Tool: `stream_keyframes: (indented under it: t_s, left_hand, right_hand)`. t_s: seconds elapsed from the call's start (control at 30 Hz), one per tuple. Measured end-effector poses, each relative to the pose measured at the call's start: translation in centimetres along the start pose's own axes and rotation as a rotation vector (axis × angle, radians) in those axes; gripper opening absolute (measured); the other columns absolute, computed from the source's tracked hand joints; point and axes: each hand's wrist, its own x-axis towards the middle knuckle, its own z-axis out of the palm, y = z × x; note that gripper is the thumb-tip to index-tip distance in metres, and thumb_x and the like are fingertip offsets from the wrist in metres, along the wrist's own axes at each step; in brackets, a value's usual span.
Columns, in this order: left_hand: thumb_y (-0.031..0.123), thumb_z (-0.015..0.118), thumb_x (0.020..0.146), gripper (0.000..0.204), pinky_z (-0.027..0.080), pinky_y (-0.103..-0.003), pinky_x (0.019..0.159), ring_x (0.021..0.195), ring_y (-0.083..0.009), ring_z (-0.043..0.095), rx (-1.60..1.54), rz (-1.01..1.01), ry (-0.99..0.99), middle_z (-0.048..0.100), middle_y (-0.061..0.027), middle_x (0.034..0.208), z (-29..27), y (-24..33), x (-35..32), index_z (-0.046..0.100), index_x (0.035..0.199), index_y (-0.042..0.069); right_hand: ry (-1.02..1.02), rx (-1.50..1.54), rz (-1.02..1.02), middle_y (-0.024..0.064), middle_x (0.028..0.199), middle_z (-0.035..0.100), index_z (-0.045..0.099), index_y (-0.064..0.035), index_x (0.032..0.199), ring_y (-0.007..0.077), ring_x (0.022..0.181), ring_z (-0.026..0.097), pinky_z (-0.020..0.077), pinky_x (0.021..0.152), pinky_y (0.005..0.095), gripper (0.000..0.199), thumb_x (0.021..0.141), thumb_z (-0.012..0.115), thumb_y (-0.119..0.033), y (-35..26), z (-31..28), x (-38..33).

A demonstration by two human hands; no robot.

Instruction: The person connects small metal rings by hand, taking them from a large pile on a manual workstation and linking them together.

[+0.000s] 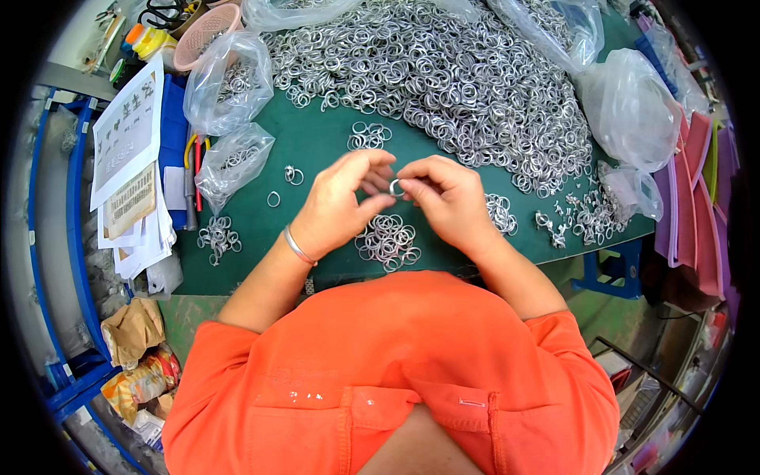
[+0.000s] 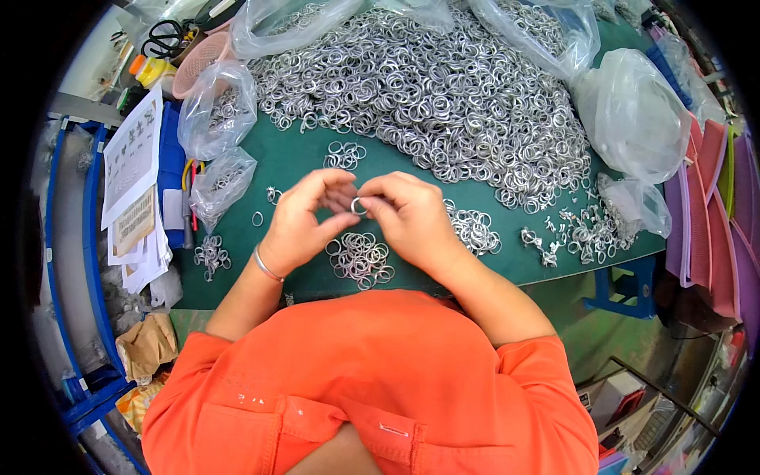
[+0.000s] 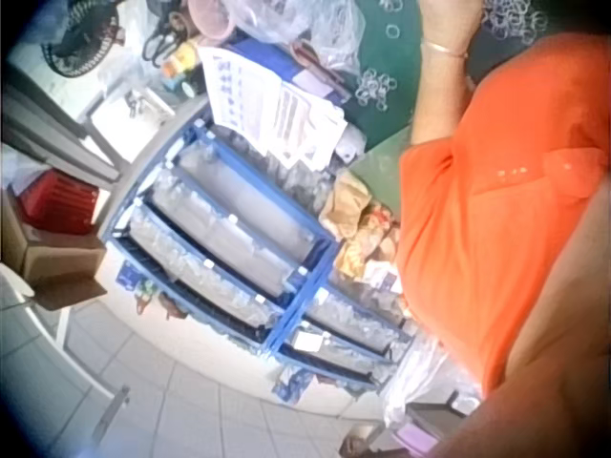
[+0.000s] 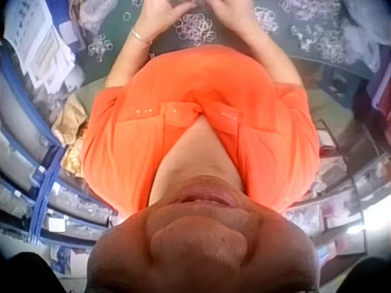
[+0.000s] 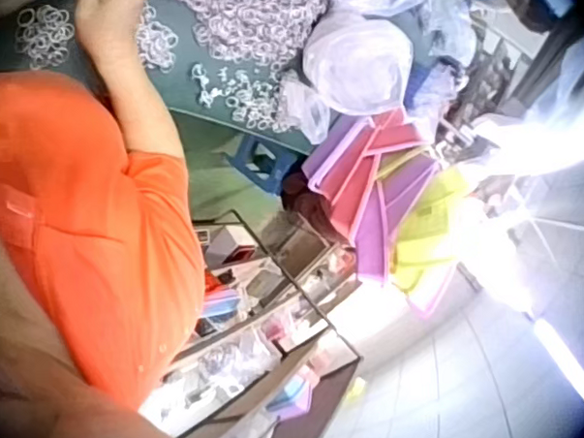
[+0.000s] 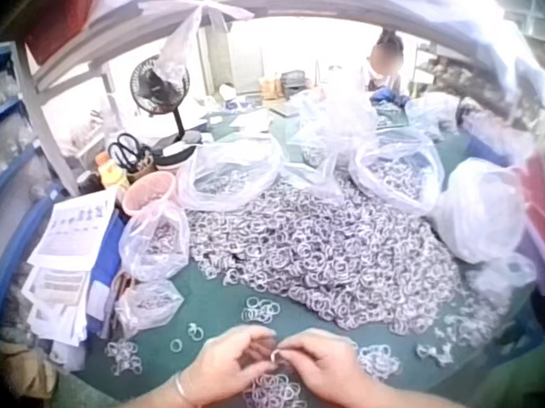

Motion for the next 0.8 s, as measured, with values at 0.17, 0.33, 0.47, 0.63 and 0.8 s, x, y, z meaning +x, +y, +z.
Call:
stream_keyframes:
  t_s: [0.17,0.33,0.47,0.63,0.8]
  left_hand:
    - [-0.001,0.073,0.073,0.036,0.05,-0.037,0.076,0.089,-0.0297,0.06,0.506,0.135,0.217,0.058,-0.0119,0.104,-0.4,-3.6,1.8,0.063,0.107,0.005]
    - [-0.001,0.074,0.074,0.027,0.051,-0.038,0.072,0.082,-0.0293,0.062,0.459,0.051,0.128,0.059,-0.0121,0.092,0.7,-5.9,1.9,0.062,0.098,0.002]
    - [-0.002,0.073,0.076,0.021,0.053,-0.033,0.064,0.07,-0.0239,0.064,0.326,-0.017,0.152,0.063,-0.0116,0.085,1.0,-6.0,1.9,0.062,0.094,0.0]
    - [-0.003,0.073,0.077,0.018,0.054,-0.027,0.064,0.069,-0.0165,0.067,0.213,-0.133,0.159,0.066,-0.0111,0.083,0.5,-5.6,1.4,0.065,0.094,-0.001]
    - [0.0,0.068,0.086,0.011,0.056,-0.026,0.067,0.074,-0.0146,0.069,-0.145,-0.33,0.19,0.069,-0.0103,0.089,0.0,-4.2,0.9,0.065,0.096,-0.003]
  right_hand:
    - [-0.034,0.626,0.46,0.0097,0.088,0.068,0.067,0.004,0.102,0.015,0.073,0.066,0.0578,0.067,0.028,0.013,0.092,0.062,-0.003,0.3,-1.0,-0.2]
    - [-0.074,0.762,0.559,0.0094,0.088,0.068,0.066,0.0039,0.104,0.0137,0.073,0.066,0.0577,0.067,0.0276,0.015,0.092,0.063,-0.003,0.7,-1.6,-0.5]
    - [-0.186,0.541,0.529,0.0081,0.089,0.068,0.067,0.0028,0.104,0.0115,0.071,0.065,0.0548,0.063,0.025,0.014,0.091,0.063,-0.002,0.2,-1.5,-0.8]
    - [-0.412,-0.151,-0.05,0.0119,0.086,0.066,0.069,-0.0002,0.092,0.0273,0.082,0.064,0.0519,0.073,0.0346,0.01,0.082,0.066,-0.001,0.6,0.5,-2.6]
    - [-0.202,-0.135,-0.061,0.0097,0.086,0.064,0.067,-0.0009,0.093,0.0218,0.076,0.063,0.0509,0.067,0.0306,0.01,0.083,0.069,-0.003,0.4,0.5,-1.5]
